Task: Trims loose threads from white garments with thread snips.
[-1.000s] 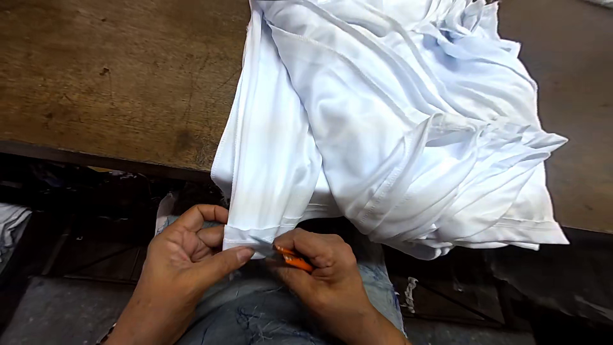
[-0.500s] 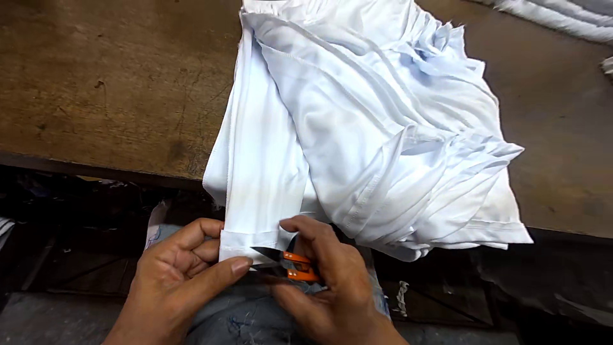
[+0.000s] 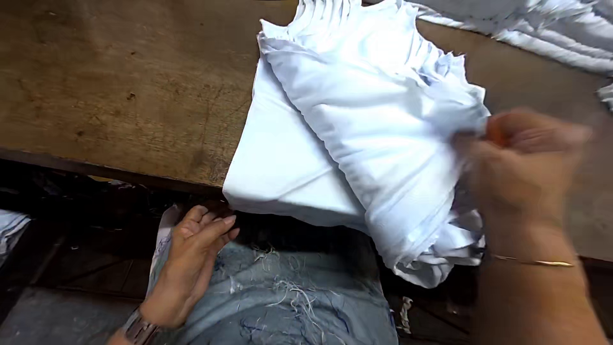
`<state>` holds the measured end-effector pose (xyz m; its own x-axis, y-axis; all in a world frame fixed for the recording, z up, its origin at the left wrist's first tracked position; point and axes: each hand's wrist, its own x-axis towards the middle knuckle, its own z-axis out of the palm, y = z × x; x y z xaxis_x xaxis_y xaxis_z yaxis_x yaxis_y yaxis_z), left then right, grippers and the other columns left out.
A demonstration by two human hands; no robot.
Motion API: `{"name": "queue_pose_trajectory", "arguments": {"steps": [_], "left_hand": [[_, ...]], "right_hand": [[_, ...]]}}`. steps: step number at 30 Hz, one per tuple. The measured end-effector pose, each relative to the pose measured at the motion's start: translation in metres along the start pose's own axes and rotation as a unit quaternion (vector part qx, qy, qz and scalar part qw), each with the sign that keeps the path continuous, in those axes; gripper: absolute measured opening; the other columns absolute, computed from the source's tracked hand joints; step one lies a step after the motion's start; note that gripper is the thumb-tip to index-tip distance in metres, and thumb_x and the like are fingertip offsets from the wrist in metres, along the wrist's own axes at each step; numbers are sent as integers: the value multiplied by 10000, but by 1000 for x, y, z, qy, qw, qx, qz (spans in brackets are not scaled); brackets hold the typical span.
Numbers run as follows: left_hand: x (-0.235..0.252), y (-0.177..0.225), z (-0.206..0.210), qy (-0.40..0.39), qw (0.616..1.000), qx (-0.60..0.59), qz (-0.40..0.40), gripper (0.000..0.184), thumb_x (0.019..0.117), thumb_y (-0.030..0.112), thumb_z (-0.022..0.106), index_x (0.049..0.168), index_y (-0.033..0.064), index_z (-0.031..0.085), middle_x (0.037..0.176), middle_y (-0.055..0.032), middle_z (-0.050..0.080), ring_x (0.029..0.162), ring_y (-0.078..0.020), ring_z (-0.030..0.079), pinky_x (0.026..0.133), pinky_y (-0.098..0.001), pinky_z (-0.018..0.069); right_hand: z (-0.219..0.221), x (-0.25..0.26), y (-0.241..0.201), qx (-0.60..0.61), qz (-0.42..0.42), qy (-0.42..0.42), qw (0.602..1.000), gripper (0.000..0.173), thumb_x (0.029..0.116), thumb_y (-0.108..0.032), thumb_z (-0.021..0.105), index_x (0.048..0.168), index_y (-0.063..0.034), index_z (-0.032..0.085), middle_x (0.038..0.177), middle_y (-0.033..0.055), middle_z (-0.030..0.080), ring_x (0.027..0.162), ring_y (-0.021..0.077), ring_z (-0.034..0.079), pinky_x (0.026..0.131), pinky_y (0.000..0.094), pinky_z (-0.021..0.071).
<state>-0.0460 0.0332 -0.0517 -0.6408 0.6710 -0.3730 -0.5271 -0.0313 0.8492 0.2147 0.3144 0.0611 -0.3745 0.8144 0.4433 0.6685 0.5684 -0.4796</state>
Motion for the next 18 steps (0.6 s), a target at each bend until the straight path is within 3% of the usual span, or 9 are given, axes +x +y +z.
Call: {"name": "queue_pose_trajectory", "arguments": {"steps": [2, 3, 4, 6, 10, 13, 15, 18], "left_hand": [[7, -8, 1, -23, 999, -26, -18, 254, 916, -37, 642, 1148, 64, 623, 1120, -91, 684, 990, -214, 687, 867, -449, 607], [10, -9, 3, -43, 998, -38, -35, 226, 924, -30, 638, 1136, 50, 631, 1117, -111, 692, 990, -235, 695, 866, -465, 608], [11, -10, 5, -67, 994, -58, -60, 181, 938, -4, 618, 1113, 32, 643, 1128, -147, 700, 1015, -275, 701, 877, -497, 604], [13, -10, 10, -114, 982, -101, -113, 213, 991, 67, 571, 1176, -2, 650, 1218, -225, 681, 1122, -359, 680, 922, -553, 578], [11, -8, 14, -50, 984, -103, -134, 152, 1014, 91, 583, 1101, 1, 670, 1063, -176, 712, 936, -267, 718, 819, -456, 617], [-1, -5, 6, -53, 985, -114, -120, 153, 994, 67, 601, 1093, -2, 695, 1040, -175, 717, 890, -233, 720, 812, -406, 622], [-14, -4, 3, -71, 983, -129, -113, 147, 950, 60, 638, 1057, -1, 719, 1028, -184, 723, 881, -233, 727, 816, -403, 624], [-33, 0, 4, -115, 977, -145, -106, 167, 891, 107, 740, 1030, 16, 755, 1001, -197, 732, 884, -244, 737, 825, -413, 626]], "right_hand": [[20, -4, 9, -76, -6, -40, 996, 211, 921, -164, 657, 977, 39, 664, 801, 224, 640, 709, 355, 604, 631, 596, 462], [25, -6, 8, -83, -12, -41, 996, 212, 912, -158, 671, 1006, 31, 653, 818, 228, 643, 717, 367, 606, 637, 599, 461], [27, -7, 6, -77, -11, -36, 996, 238, 889, -144, 700, 1033, 32, 627, 823, 215, 630, 705, 341, 586, 634, 564, 458], [26, -10, 3, -66, -2, -21, 998, 303, 851, -127, 732, 1070, 27, 590, 818, 186, 607, 687, 290, 561, 630, 505, 455], [11, -30, -11, -43, -42, 22, 998, 306, 940, -200, 672, 1148, 3, 575, 869, 123, 586, 670, 162, 524, 597, 361, 453], [4, -70, -44, 11, -117, 32, 993, 339, 979, -203, 624, 1229, 19, 564, 928, 88, 611, 688, 85, 547, 586, 261, 475], [17, -99, -68, 99, -177, -23, 979, 301, 929, -224, 678, 1161, -49, 602, 880, 12, 637, 677, 33, 579, 571, 220, 510], [59, -135, -92, 169, -216, -131, 953, 249, 909, -269, 727, 1075, -92, 673, 843, -11, 662, 707, 73, 621, 595, 272, 538]]}}
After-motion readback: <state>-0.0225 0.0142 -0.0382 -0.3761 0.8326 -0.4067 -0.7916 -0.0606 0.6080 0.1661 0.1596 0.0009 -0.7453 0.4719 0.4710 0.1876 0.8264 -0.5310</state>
